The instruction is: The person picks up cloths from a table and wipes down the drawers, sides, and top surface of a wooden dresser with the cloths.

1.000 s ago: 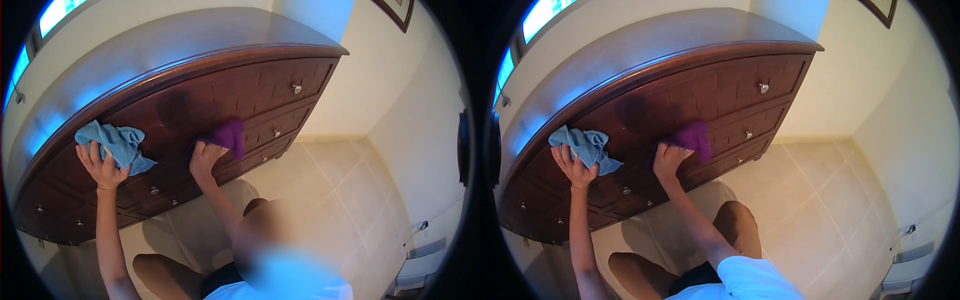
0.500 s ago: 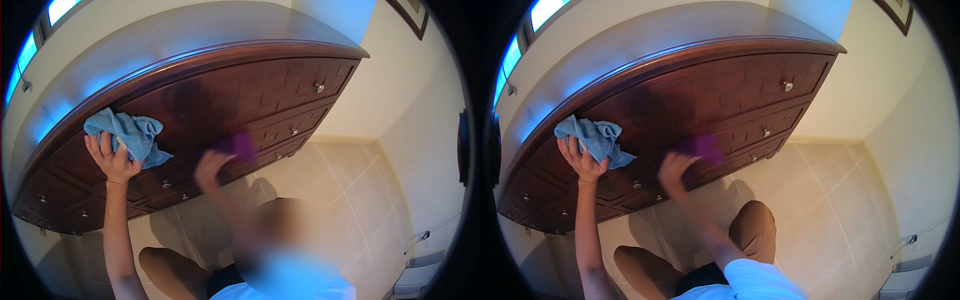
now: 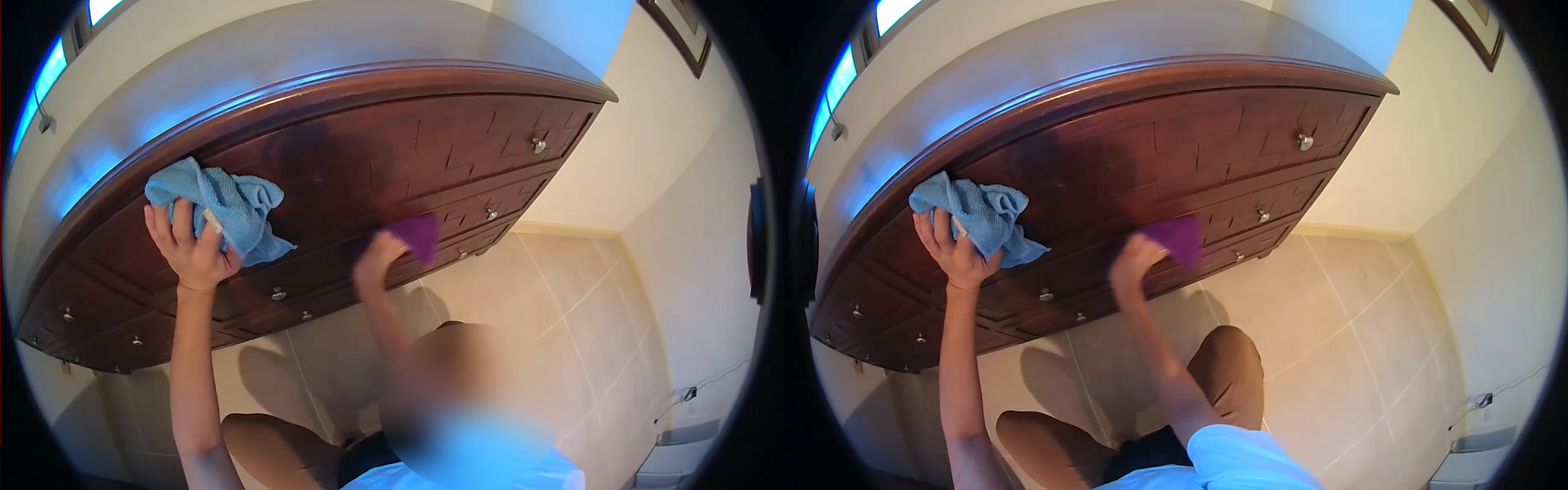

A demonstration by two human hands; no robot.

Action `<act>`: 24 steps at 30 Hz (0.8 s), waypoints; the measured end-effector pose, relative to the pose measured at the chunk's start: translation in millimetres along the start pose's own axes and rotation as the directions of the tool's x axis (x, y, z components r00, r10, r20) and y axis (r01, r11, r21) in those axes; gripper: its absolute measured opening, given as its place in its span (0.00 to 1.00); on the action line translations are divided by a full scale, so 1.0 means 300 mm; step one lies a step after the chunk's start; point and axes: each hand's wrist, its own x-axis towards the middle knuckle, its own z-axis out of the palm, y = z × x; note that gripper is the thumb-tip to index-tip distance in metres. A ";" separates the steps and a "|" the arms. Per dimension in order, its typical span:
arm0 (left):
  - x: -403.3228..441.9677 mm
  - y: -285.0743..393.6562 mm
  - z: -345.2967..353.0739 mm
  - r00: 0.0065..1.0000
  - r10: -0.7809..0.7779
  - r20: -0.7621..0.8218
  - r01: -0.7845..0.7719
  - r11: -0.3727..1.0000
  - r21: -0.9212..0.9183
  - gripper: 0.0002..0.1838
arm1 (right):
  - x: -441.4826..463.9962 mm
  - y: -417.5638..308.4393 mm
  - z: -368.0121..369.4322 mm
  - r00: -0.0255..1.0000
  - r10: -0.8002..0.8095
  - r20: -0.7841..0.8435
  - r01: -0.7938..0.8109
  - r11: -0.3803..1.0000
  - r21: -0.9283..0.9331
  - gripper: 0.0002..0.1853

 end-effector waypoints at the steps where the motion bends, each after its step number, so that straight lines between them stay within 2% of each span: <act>1: -0.002 0.000 0.002 1.000 0.004 0.005 -0.004 1.000 -0.008 0.21 | -0.074 -0.091 0.028 0.991 -0.072 -0.114 0.098 0.966 0.238 0.17; 2: 0.002 0.000 0.004 1.000 0.002 0.008 -0.002 1.000 -0.013 0.21 | -0.101 -0.129 0.026 0.989 -0.089 -0.120 0.124 0.934 0.334 0.20; 3: 0.009 0.000 0.004 1.000 0.004 0.001 -0.004 1.000 -0.008 0.21 | -0.089 -0.112 0.014 0.989 -0.086 -0.118 0.120 0.937 0.328 0.20; 5: 0.013 0.008 0.000 1.000 0.012 -0.002 -0.012 1.000 -0.005 0.21 | -0.051 -0.040 0.011 0.942 -0.202 -0.268 0.237 0.966 0.104 0.16; 6: 0.017 0.011 -0.001 1.000 0.000 -0.002 0.000 1.000 -0.006 0.21 | -0.012 0.035 -0.046 0.962 0.017 0.274 0.082 0.935 -0.345 0.15; 7: 0.021 0.012 -0.002 1.000 -0.010 -0.001 0.010 1.000 -0.005 0.21 | 0.045 0.088 -0.023 0.954 0.044 -0.297 -0.008 0.993 0.122 0.17; 8: 0.020 0.014 -0.001 1.000 0.000 0.003 0.000 1.000 -0.002 0.21 | 0.123 0.148 -0.047 0.921 0.220 -0.321 -0.145 0.960 0.240 0.18; 9: 0.018 0.016 0.003 1.000 -0.006 -0.013 0.006 1.000 -0.002 0.21 | 0.186 0.232 -0.046 0.849 0.301 -0.434 -0.153 0.927 0.344 0.19; 11: 0.021 0.012 0.006 1.000 -0.007 -0.021 0.007 1.000 0.004 0.21 | 0.230 0.366 -0.024 0.792 0.190 -0.580 0.021 0.941 0.337 0.19; 13: 0.020 0.013 0.006 0.999 0.001 -0.038 -0.001 1.000 -0.007 0.22 | 0.184 0.381 0.007 0.825 0.365 -0.432 -0.131 0.866 0.482 0.21; 16: 0.007 0.009 0.004 1.000 -0.001 -0.012 0.002 1.000 0.009 0.23 | -0.003 0.388 0.135 0.879 0.361 -0.311 -0.203 0.874 0.441 0.24; 17: 0.006 0.006 0.005 1.000 -0.009 -0.008 0.009 1.000 0.014 0.23 | -0.032 0.363 0.095 0.883 0.356 -0.305 -0.202 0.876 0.438 0.24; 19: 0.001 -0.001 0.001 1.000 0.021 0.011 -0.021 1.000 0.010 0.25 | -0.075 0.320 0.012 0.930 0.367 0.002 -0.361 0.915 0.179 0.26; 20: -0.001 0.000 -0.002 1.000 0.017 0.016 -0.017 1.000 0.014 0.25 | -0.036 0.355 -0.005 0.909 0.415 0.026 -0.415 0.903 0.112 0.28; 22: 0.005 -0.002 -0.002 0.999 0.031 0.012 -0.031 0.999 0.019 0.27 | 0.080 0.427 -0.050 0.913 0.380 -0.147 -0.339 0.909 0.244 0.28; 23: 0.004 -0.003 -0.002 0.999 0.029 0.021 -0.029 0.999 0.024 0.27 | 0.150 0.470 -0.071 0.928 0.316 -0.198 -0.266 0.933 0.243 0.24; 24: 0.004 -0.004 0.001 0.999 0.034 0.007 -0.034 0.999 0.019 0.27 | 0.197 0.540 -0.079 0.934 0.226 -0.278 -0.196 0.972 0.132 0.18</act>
